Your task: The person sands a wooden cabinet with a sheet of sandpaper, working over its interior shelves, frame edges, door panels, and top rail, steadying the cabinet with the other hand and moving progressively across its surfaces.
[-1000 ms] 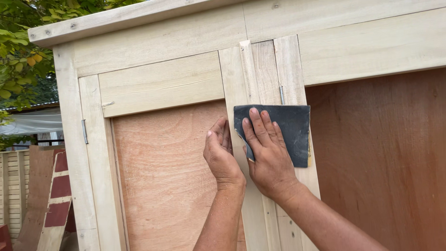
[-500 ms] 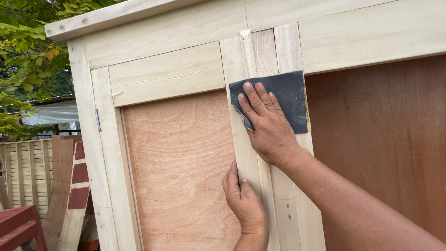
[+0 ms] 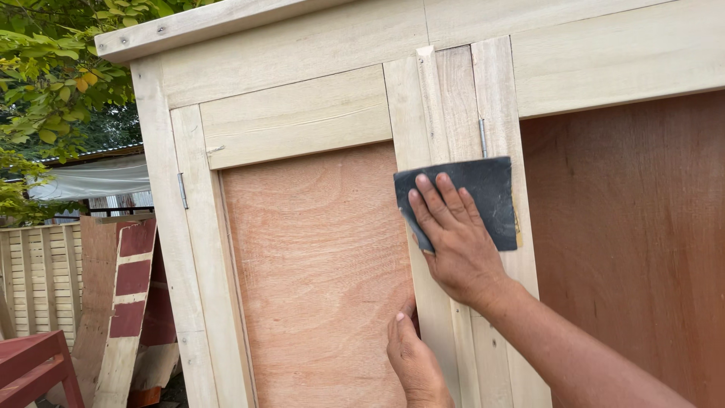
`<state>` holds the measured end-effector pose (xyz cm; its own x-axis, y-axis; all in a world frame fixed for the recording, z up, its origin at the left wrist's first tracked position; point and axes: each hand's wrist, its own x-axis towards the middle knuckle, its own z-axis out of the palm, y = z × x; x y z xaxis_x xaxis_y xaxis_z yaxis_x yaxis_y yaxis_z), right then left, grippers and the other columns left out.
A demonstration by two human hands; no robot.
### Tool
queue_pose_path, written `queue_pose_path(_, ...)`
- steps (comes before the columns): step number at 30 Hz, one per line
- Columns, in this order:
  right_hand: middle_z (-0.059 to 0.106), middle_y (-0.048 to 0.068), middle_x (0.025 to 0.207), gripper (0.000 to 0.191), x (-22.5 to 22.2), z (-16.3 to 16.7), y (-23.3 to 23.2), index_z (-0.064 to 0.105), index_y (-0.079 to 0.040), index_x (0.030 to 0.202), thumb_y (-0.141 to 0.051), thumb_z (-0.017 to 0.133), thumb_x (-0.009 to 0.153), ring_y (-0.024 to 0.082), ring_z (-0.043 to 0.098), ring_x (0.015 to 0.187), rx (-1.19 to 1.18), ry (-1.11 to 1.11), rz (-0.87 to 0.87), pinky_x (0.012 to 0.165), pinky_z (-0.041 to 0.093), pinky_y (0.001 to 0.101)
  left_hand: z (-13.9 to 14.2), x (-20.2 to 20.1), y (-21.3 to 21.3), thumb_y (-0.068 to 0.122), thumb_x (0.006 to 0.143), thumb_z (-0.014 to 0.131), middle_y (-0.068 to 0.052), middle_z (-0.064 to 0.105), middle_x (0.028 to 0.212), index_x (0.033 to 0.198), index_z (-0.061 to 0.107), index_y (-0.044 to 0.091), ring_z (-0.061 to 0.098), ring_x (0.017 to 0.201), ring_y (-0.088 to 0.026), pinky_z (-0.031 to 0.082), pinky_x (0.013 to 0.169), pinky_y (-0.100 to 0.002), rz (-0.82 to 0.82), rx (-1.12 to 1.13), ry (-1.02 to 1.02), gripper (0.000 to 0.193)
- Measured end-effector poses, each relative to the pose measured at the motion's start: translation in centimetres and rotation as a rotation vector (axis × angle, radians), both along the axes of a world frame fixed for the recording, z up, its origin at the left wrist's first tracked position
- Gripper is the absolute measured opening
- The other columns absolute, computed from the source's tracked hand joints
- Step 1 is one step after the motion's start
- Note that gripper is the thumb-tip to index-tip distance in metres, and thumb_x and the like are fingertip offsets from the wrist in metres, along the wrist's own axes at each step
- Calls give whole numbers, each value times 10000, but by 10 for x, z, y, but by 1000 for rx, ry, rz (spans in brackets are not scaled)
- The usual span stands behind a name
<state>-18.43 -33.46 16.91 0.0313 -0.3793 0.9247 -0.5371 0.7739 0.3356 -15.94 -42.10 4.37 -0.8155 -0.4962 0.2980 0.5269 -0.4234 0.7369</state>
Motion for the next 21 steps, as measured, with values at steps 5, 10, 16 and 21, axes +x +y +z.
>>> queue_pose_path(5, 185, 112, 1684, 596, 2, -19, -7, 315, -53, 1566, -271, 433, 1024, 276, 39, 1562, -84, -33, 37, 1260, 72, 480, -26, -22, -7, 308, 1039, 319, -208, 696, 1303, 1318, 626, -71, 668, 1227, -283, 498, 1077, -387, -31, 54, 12, 562)
queue_pose_path(10, 227, 31, 1653, 629, 24, -178, -2, 351, -156, 1512, -188, 518, 906, 230, 97, 1539, -99, -146, 28, 1233, 104, 474, -17, -8, -19, 353, 1041, 250, -220, 692, 1290, 1350, 605, -61, 667, 1240, -282, 489, 1098, -391, -157, 60, -112, 626)
queue_pose_path(16, 220, 41, 1651, 620, -3, -207, 8, 394, -145, 1512, -111, 480, 899, 238, 86, 1540, -33, -218, -87, 1238, 105, 470, 4, 31, -18, 393, 1039, 212, -196, 698, 1264, 1376, 595, -41, 650, 1241, -259, 471, 1106, -377, -233, 53, -203, 670)
queue_pose_path(21, 223, 64, 1644, 645, -5, -236, 8, 395, -124, 1501, -197, 548, 879, 255, 95, 1525, -122, -236, 17, 1215, 99, 477, 4, 36, -12, 378, 1045, 216, -198, 678, 1224, 1374, 595, -44, 649, 1214, -267, 503, 1079, -395, -212, 104, -209, 656)
